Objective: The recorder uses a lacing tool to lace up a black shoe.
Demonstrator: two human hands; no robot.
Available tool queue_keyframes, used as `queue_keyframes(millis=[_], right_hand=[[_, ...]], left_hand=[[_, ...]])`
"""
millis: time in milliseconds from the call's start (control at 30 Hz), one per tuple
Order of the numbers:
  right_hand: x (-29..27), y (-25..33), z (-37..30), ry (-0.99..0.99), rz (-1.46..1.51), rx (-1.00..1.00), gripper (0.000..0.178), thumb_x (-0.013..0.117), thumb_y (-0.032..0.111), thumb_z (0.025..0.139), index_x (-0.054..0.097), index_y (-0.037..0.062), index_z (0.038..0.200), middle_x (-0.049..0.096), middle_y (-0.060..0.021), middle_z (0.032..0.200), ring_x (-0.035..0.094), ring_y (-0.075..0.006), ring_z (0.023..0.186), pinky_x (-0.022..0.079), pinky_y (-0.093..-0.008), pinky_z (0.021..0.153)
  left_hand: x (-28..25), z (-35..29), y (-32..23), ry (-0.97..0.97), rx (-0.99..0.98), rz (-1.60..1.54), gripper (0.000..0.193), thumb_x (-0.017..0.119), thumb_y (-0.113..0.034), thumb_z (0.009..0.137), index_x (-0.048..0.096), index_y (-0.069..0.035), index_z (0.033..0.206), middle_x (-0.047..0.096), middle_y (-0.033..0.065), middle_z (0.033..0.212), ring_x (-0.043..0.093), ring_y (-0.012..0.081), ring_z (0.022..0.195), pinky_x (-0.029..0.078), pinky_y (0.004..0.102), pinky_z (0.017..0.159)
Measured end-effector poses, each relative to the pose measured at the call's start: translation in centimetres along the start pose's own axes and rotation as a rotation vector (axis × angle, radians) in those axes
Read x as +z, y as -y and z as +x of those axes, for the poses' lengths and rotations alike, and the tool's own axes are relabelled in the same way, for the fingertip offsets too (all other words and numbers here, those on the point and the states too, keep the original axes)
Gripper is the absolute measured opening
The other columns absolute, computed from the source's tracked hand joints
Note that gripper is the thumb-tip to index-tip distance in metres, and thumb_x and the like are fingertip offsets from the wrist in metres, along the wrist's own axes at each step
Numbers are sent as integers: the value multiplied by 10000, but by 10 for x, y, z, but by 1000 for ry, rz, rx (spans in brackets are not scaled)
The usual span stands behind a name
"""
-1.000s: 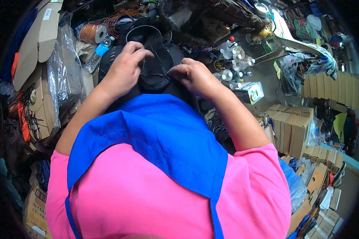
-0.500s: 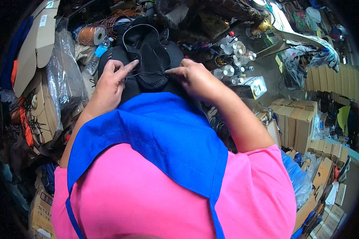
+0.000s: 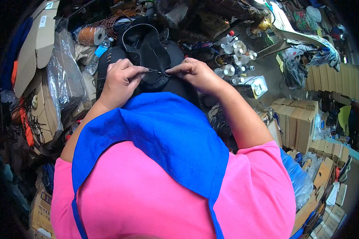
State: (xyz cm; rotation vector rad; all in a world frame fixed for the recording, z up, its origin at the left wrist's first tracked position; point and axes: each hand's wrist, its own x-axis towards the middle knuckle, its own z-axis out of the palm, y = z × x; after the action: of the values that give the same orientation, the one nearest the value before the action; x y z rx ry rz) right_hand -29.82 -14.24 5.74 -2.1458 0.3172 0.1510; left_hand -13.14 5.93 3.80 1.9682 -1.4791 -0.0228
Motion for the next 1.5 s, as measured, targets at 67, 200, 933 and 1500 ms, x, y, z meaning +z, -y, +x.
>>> queue_keyframes(millis=[67,200,933,1500], right_hand=[[-6,5,5,36,42,25,355,558,-35,813,697,130,1094,503,-14,858,512,-137,848,418,-252,794],[-14,9,16,107,69,116,286,557,-2,839,711,124,1044,518,-18,877,502,-137,903,408,-263,831],[-17,-5,26,173,26,10,263,605,34,833,720,131,1049,498,-6,799,489,-136,815,416,-252,784],[-13,6,16,130,91,93,316,651,48,803,703,159,1094,618,-60,842,594,-157,830,477,-292,784]], left_hand=[[3,2,4,40,-24,-205,185,700,-91,738,722,-192,891,506,-13,743,526,173,804,347,344,776],[8,5,3,57,-12,-123,197,704,-95,742,732,-219,892,485,-22,732,511,163,785,337,338,769],[19,13,5,121,-2,-86,166,713,-148,728,727,-231,872,549,-11,723,533,184,828,343,345,806],[11,20,13,205,-4,-197,155,684,-114,746,733,-207,859,568,-1,796,541,203,890,334,372,813]])
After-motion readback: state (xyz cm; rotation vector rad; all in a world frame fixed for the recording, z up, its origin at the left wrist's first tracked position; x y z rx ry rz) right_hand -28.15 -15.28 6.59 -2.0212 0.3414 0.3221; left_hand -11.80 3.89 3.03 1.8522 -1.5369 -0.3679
